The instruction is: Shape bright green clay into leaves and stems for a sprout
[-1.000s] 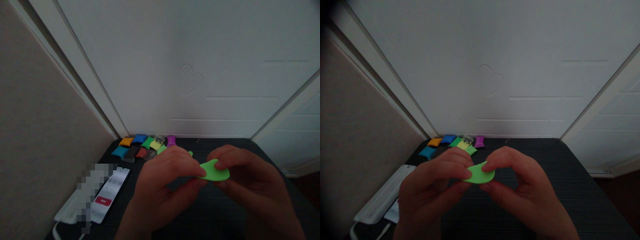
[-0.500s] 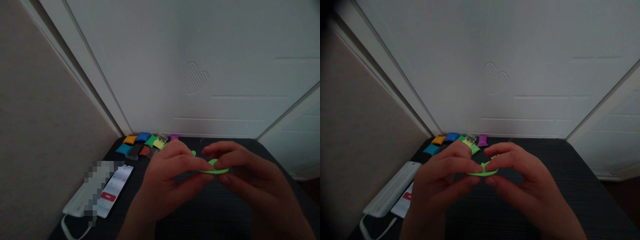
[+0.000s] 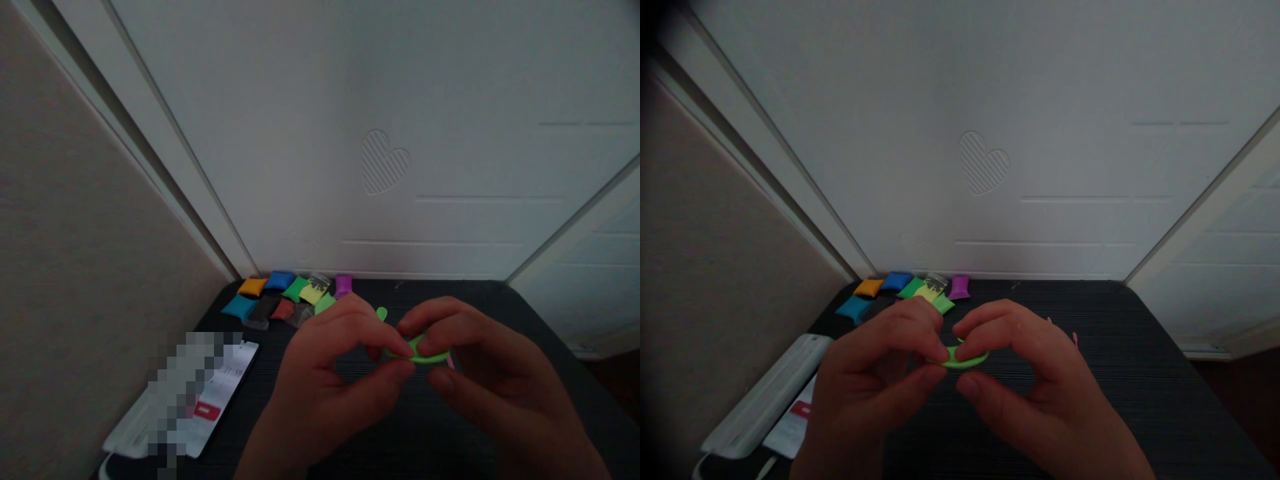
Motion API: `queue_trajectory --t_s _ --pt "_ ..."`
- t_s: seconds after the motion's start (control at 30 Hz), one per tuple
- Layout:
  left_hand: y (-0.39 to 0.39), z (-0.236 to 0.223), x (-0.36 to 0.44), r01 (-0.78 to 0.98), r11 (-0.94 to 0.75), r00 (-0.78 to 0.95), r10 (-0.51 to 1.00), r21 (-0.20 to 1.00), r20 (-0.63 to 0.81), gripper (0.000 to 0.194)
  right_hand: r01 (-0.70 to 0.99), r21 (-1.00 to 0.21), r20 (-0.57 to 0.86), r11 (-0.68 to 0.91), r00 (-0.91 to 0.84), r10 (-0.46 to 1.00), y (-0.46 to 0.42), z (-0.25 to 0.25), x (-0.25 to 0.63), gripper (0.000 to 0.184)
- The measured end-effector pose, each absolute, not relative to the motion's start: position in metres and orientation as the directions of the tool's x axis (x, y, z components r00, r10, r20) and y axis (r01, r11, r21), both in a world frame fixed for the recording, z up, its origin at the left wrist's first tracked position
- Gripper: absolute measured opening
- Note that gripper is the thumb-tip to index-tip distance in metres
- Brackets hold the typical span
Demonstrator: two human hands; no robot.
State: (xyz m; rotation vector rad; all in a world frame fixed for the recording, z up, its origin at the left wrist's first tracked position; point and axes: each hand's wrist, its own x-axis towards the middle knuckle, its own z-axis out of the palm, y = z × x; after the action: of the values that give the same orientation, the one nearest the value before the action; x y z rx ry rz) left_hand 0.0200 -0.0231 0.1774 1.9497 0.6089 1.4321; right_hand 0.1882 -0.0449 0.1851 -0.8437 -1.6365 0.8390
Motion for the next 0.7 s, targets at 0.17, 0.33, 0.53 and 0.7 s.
queue_trajectory --t_s 0.17,0.33,0.53,0.7 --pt "-0.0230 0.1762 0.0223 -0.017 -0.670 0.307 0.703 0.742 0.642 0.015 0.129 -0.887 0.411 0.443 -0.214 0.886 -0.0460 0.1865 0.1877 0.011" --pt "-0.0252 0.1799 0.0230 0.009 -0.629 0.286 0.747 0.778 0.600 0.017 0.092 -0.875 0.453 0.474 -0.184 0.872 -0.0439 0.1858 0.1868 0.014" --pt "-0.0218 0.1833 0.0247 0.026 -0.680 0.254 0.714 0.733 0.653 0.009 0.132 -0.833 0.492 0.538 -0.270 0.828 -0.0377 0.1874 0.1908 0.020" --pt "-0.0205 0.1825 0.0278 0.023 -0.702 0.230 0.696 0.711 0.680 0.007 0.154 -0.830 0.498 0.536 -0.230 0.836 -0.0386 0.1860 0.1891 0.017"
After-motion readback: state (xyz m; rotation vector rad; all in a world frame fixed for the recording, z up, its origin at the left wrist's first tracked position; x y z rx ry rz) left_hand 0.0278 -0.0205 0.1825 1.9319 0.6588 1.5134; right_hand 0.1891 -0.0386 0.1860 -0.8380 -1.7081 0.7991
